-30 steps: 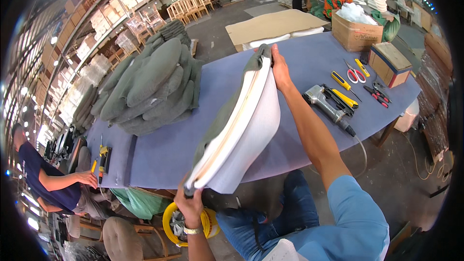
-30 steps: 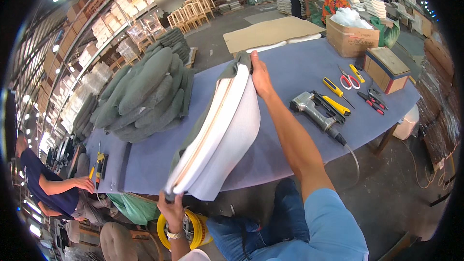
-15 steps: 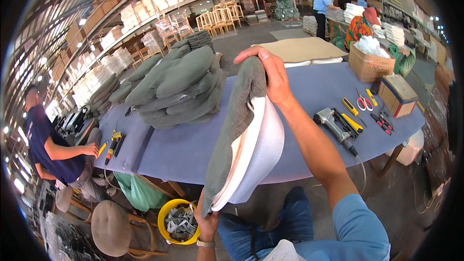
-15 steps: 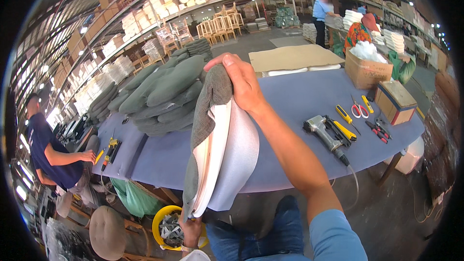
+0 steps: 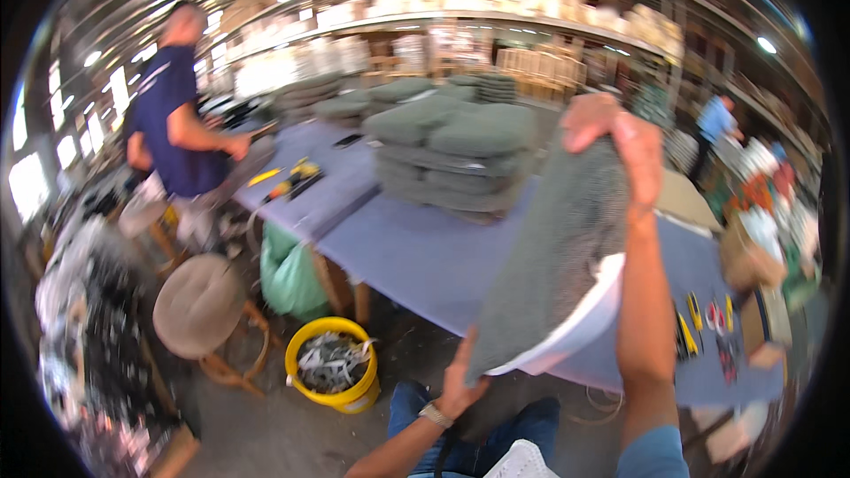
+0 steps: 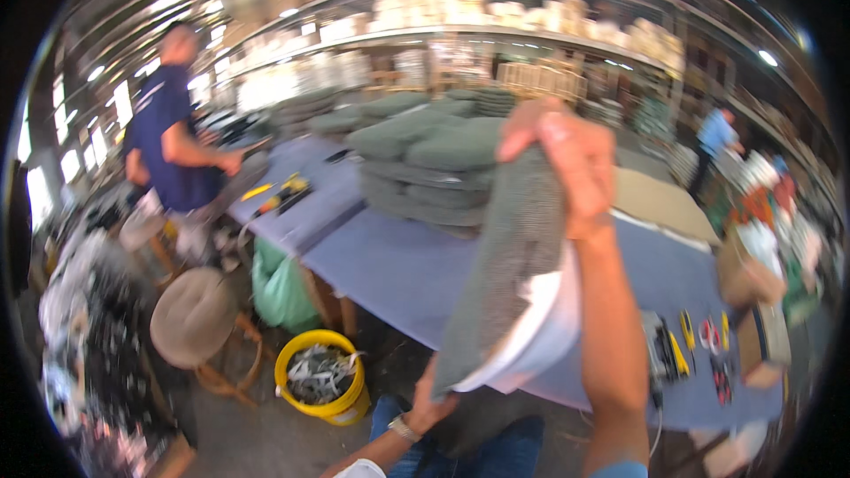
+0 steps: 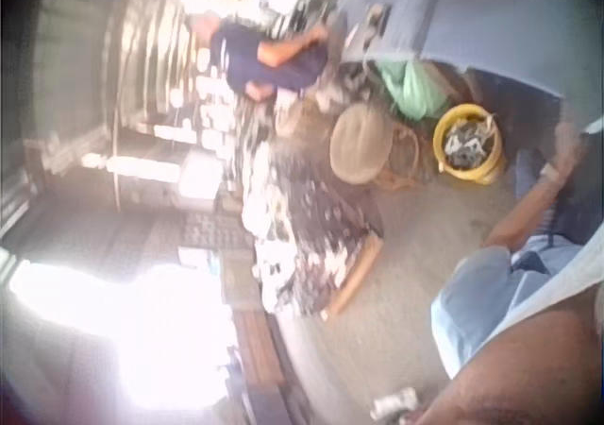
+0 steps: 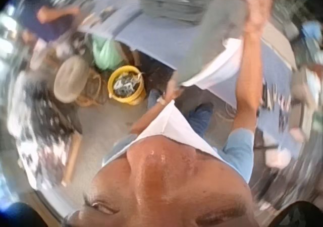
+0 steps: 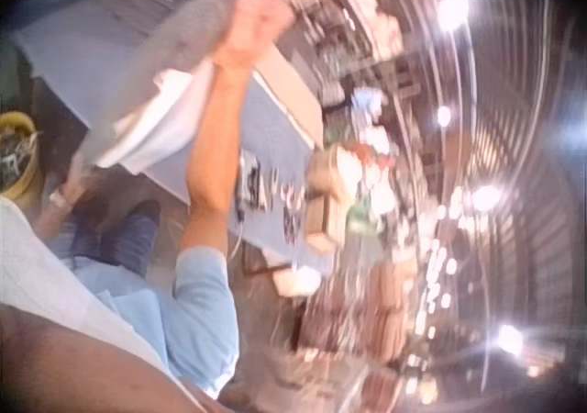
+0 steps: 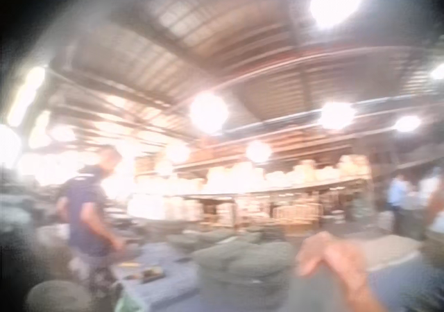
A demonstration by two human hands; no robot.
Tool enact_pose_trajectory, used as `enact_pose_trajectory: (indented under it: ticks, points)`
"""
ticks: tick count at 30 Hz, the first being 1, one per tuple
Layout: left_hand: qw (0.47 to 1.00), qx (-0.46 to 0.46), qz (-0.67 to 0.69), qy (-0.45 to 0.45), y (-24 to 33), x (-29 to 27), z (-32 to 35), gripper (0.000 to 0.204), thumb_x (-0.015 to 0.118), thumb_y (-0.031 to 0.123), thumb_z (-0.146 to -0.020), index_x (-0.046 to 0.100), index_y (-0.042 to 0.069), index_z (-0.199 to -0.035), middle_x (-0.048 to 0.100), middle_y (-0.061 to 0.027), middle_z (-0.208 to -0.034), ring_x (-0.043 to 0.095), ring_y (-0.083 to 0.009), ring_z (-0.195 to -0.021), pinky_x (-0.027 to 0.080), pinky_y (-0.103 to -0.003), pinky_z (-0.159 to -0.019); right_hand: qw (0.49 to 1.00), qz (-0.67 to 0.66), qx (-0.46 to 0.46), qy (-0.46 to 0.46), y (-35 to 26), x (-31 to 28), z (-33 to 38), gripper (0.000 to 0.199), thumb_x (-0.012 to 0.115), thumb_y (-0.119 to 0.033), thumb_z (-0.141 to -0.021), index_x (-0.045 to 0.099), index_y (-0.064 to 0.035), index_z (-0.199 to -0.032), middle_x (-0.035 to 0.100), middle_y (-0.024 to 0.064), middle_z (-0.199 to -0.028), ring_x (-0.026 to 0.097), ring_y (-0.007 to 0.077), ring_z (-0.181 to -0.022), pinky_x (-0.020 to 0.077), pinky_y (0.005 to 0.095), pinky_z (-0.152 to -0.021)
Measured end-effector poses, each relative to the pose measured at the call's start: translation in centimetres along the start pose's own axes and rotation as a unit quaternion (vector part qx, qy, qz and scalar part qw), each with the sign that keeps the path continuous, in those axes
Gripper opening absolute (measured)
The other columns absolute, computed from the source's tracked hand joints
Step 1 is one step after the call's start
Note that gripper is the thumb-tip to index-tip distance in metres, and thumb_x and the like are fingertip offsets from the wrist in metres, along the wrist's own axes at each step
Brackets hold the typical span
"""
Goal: The person wraps a green fabric cover around a cushion, trims excess fabric with a utility knife, and secures the edges using a staple gun. The finished cushion is placed on a stack of similar cushions on the table.
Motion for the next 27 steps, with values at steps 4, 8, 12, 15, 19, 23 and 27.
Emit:
enact_pose_trajectory:
  ticks: [4, 8, 12, 15, 19, 23, 27]
  points:
    - [0.977, -0.115, -0.008, -0.182, 2.0, 3.5, -1.7, 0.097, 0.077, 0.045, -0.089, 0.025, 0.004, -0.161, 0.049, -0.0278, -0.152, 0.067, -0.05, -0.108, 0.058, -0.053, -0.092, 0.988, 0.049, 0.116, -0.085, 4.1, 1.0, -0.7, 0.049, 0.048, -0.032, -0.105, 0.07, 0.0036, -0.081, 0.067, 0.0117, -0.084, 0.061, 0.0209, -0.084, 0.0448, 0.0345, -0.081]
    - [0.952, -0.096, -0.082, -0.28, 6.2, -1.9, -3.9, 0.077, 0.072, 0.053, -0.093, 0.049, 0.005, -0.148, 0.051, -0.03, -0.146, 0.067, -0.0485, -0.108, 0.058, -0.051, -0.091, 0.984, 0.027, 0.174, -0.014, 7.9, -3.2, 0.3, 0.05, 0.049, -0.035, -0.106, 0.072, 0.0018, -0.082, 0.07, 0.0103, -0.086, 0.063, 0.0181, -0.082, 0.0465, 0.0309, -0.079]
    - [0.903, 0.088, -0.087, -0.411, 13.8, -11.7, -10.6, 0.087, 0.077, 0.057, -0.087, 0.051, -0.001, -0.147, 0.057, -0.0287, -0.143, 0.059, -0.0472, -0.128, 0.05, -0.048, -0.106, 0.958, 0.073, 0.273, 0.05, 9.8, -8.7, 1.9, 0.053, 0.054, -0.045, -0.104, 0.08, -0.0001, -0.095, 0.077, 0.0099, -0.101, 0.068, 0.0172, -0.096, 0.0497, 0.03, -0.09]
    - [0.977, 0.174, -0.025, -0.117, 18.5, -15.6, -15.4, 0.089, 0.091, 0.043, -0.078, 0.054, 0.0, -0.147, 0.056, -0.021, -0.152, 0.049, -0.0377, -0.145, 0.04, -0.045, -0.118, 0.911, 0.399, 0.041, 0.097, 15.4, -14.2, 6.0, 0.048, 0.054, -0.044, -0.106, 0.076, -0.001, -0.111, 0.076, 0.0109, -0.105, 0.069, 0.021, -0.099, 0.0499, 0.0358, -0.094]
    - [0.977, 0.156, 0.13, 0.07, 22.2, -16.8, -21.9, 0.067, 0.064, 0.044, -0.103, 0.051, 0.0, -0.151, 0.059, -0.0182, -0.146, 0.059, -0.0233, -0.13, 0.049, -0.037, -0.106, 0.974, 0.122, 0.183, -0.061, 7.8, -2.1, 1.2, 0.06, 0.043, -0.047, -0.111, 0.065, 0.0037, -0.135, 0.066, 0.0273, -0.134, 0.064, 0.0392, -0.121, 0.0491, 0.0464, -0.106]
    - [0.954, 0.221, -0.052, 0.196, 24.2, -17.4, -23.2, 0.048, 0.054, 0.033, -0.11, 0.061, -0.003, -0.141, 0.067, -0.015, -0.134, 0.063, -0.0211, -0.123, 0.052, -0.031, -0.101, 0.959, 0.257, 0.02, -0.115, 4.2, 3.9, 4.1, 0.058, 0.059, -0.046, -0.105, 0.05, -0.0175, -0.154, 0.023, 0.0216, -0.166, 0.024, 0.0367, -0.154, 0.0159, 0.0485, -0.126]
    - [0.93, 0.145, -0.194, 0.277, 18.9, -22.9, -23.2, 0.036, 0.056, 0.021, -0.107, 0.07, 0.0, -0.133, 0.067, -0.0114, -0.134, 0.065, -0.0219, -0.122, 0.051, -0.034, -0.106, 0.977, 0.082, 0.139, -0.14, 8.0, 5.6, 11.5, 0.056, 0.051, -0.049, -0.107, 0.063, -0.0052, -0.14, 0.067, 0.0194, -0.137, 0.065, 0.0339, -0.124, 0.0497, 0.0424, -0.107]
Point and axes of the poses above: each hand's wrist, its own z-axis away from the middle knuckle, its own x-axis out of the palm, y = z × x, the point moved 2 cm from there along -z, towards the middle knuckle
